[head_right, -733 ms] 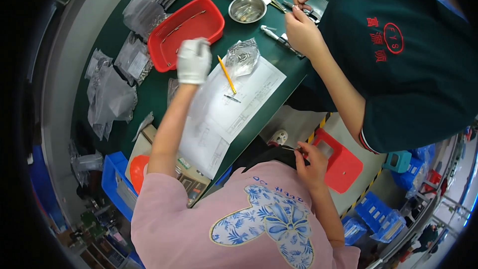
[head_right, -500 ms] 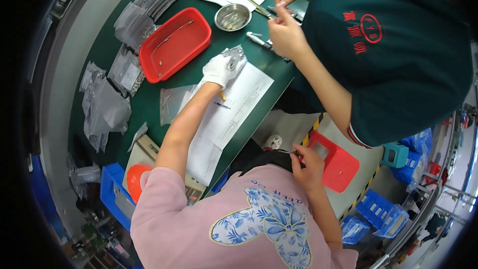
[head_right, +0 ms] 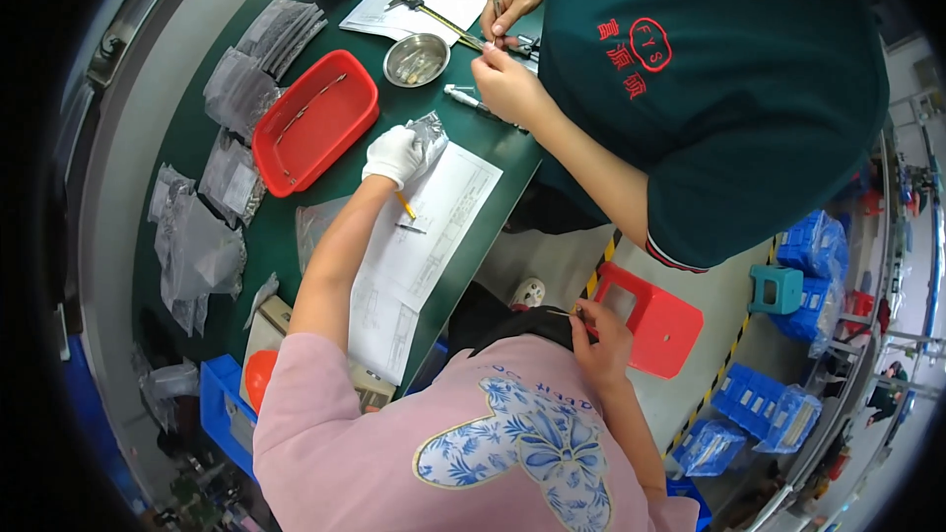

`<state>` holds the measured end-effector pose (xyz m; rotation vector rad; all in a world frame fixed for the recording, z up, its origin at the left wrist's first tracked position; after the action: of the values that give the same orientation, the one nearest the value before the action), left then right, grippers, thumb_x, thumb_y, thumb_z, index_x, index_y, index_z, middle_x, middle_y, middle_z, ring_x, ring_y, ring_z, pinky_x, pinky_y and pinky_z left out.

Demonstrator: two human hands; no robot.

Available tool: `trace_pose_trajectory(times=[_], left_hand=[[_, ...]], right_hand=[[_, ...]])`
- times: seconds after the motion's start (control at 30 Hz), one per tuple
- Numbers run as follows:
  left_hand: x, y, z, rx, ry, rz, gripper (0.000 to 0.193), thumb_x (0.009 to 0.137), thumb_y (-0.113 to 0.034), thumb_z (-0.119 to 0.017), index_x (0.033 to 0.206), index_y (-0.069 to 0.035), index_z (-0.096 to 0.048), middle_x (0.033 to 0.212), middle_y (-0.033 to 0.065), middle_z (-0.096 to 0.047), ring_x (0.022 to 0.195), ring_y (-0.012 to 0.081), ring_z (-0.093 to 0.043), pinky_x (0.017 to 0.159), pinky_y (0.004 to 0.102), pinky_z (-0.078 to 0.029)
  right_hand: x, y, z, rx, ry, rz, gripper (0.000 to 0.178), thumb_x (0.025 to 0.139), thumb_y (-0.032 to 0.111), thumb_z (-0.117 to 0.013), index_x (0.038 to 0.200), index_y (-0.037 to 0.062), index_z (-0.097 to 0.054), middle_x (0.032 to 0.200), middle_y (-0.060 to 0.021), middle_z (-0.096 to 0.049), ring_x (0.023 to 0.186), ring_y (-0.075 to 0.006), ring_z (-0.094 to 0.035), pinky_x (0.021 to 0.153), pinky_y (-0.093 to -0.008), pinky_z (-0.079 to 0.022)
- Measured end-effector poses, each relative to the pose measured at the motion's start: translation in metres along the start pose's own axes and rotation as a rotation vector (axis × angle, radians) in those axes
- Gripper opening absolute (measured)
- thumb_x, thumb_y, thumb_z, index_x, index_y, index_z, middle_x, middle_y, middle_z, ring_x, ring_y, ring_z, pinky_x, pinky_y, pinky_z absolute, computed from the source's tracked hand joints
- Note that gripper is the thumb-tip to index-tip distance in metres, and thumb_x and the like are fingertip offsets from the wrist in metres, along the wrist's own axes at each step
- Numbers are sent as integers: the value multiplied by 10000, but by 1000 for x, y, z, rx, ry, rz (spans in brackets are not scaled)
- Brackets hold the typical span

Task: Inspecting and assembling small metal hardware components at a manufacturing workbench.

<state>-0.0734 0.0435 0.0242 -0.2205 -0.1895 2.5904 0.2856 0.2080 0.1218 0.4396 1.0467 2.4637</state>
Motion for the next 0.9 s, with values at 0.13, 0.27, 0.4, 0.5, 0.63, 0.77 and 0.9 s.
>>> trace_pose_trajectory(times=[0.13,0.27,0.4,0.5,0.63,0.77,0.9], left_hand=[[-58,10,36,-594,-426,216,138,744,-141,-550,692,-38,-625,702,121,-617,636,220,-605,619,303,-484],[-146,-47,57,-1036,-482,52,44,681,-27,-635,664,-24,-595,606,59,-580,546,102,-548,526,229,-445],[-217,-125,141,-887,-529,-331,110,669,-27,-682,655,-52,-576,563,54,-541,491,176,-543,470,255,-437],[-241,-150,164,-801,-542,-494,135,652,-12,-692,701,-59,-576,576,68,-535,499,217,-536,455,284,-425],[-255,-156,168,-896,-590,-472,120,668,9,-665,689,-57,-567,603,66,-539,502,192,-535,449,279,-419],[-254,-142,134,-1306,-489,-189,103,714,27,-582,723,-51,-516,671,53,-510,498,133,-492,436,246,-403],[-245,-150,79,-2063,57,184,28,803,-73,-481,811,-67,-455,735,40,-479,494,99,-431,399,201,-334]], right_hand=[[0,-6,-9,154,31,-41,187,720,14,-627,903,16,-590,780,-112,-616,681,-183,-617,608,-258,-485],[13,27,-10,294,113,6,213,719,-65,-605,919,1,-568,790,-77,-611,707,-145,-601,643,-247,-472],[31,83,12,500,76,297,235,695,-91,-608,907,0,-563,807,-93,-613,710,-160,-603,632,-240,-471],[30,99,33,611,9,387,243,674,-81,-625,894,0,-562,796,-109,-622,688,-179,-607,605,-240,-474],[23,115,43,680,14,469,226,677,-82,-610,879,-3,-546,772,-107,-614,673,-174,-596,598,-233,-462],[21,106,33,898,145,292,135,726,-35,-566,849,1,-524,639,-52,-535,567,-97,-509,515,-198,-381],[20,95,4,842,352,72,89,749,7,-555,829,15,-517,577,-6,-461,510,-52,-427,470,-192,-319]])
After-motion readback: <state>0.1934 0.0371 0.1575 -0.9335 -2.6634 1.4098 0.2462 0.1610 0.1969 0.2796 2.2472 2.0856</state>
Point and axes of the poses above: each hand's wrist, its own x-axis towards the middle knuckle, its own z-axis out of the back of the hand, y = z × x, the point moved 10 cm from there along x, towards the middle knuckle
